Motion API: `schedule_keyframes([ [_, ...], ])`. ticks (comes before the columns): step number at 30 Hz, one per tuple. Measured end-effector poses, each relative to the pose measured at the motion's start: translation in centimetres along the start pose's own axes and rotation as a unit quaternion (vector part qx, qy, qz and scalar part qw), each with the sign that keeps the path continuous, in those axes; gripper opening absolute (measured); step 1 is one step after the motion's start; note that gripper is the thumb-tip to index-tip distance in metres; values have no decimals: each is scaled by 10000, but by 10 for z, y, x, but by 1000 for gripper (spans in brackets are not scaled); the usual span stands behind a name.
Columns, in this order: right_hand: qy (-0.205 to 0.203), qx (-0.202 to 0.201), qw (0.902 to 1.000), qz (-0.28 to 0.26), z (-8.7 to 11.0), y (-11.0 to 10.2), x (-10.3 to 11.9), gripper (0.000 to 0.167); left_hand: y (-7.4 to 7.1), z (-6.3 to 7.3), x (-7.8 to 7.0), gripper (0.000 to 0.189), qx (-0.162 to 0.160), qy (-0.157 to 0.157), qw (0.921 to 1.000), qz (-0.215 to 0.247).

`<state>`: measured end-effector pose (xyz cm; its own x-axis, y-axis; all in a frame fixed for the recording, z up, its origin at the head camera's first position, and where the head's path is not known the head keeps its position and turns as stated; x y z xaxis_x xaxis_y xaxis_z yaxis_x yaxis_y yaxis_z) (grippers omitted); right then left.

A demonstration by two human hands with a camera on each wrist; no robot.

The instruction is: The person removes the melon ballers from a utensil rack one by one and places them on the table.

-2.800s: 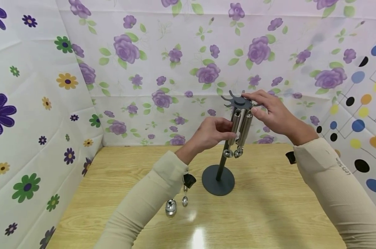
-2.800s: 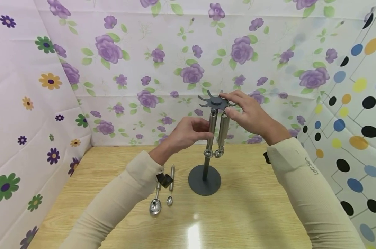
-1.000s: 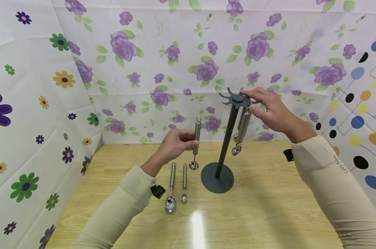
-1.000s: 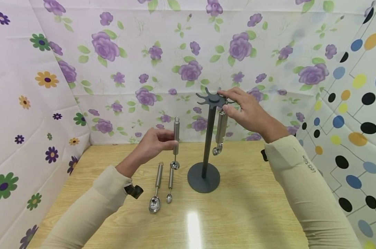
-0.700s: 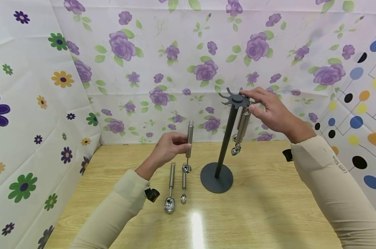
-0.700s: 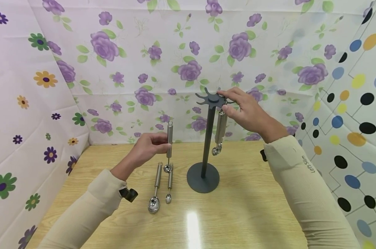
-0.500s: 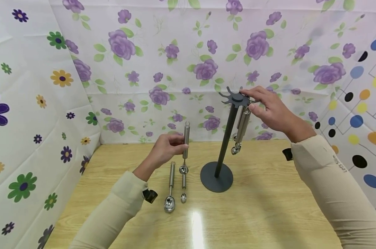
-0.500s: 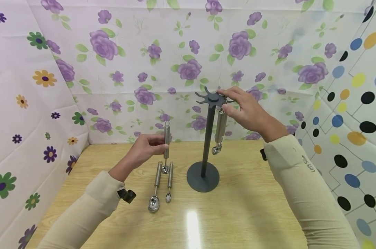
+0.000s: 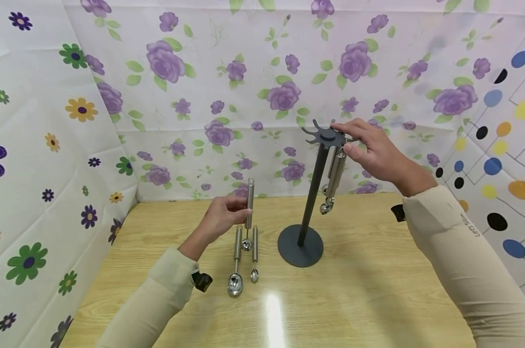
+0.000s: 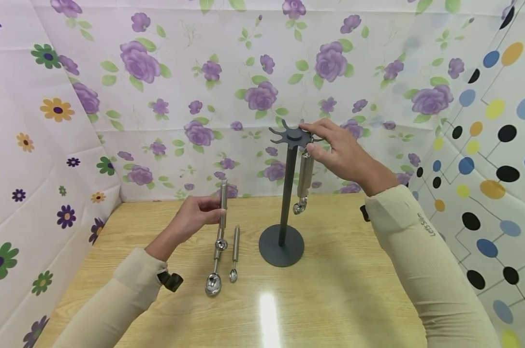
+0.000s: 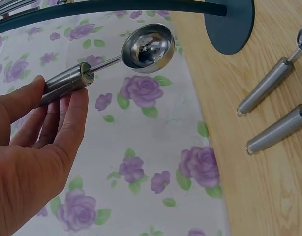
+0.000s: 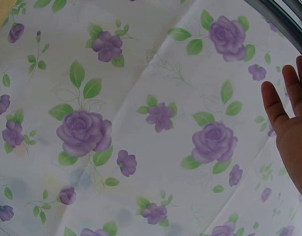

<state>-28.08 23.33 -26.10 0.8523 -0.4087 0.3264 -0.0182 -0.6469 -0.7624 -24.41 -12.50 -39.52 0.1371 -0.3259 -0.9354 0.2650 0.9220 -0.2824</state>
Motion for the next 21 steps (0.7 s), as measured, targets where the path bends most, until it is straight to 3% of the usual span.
schedule_keyframes([
  [8,32,26,10000,45,0,-1,0,56,-7,0,16,33,-108,-52,9999,28],
  [21,42,-21,10000,-9,0,1,-1,58,-15,-1,48,29,-366,-582,9975,168],
])
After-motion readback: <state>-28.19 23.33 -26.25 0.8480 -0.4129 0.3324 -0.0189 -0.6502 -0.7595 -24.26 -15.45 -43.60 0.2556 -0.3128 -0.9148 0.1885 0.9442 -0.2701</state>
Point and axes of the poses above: each hand's wrist, its own z-axis away from the middle knuckle, its own y-axis out of the palm, x = y × z, the point moved 1 cm from there along -z, towards the middle knuckle, and after that the axes turned 11 degrees about -y, right-handed, at the moved point
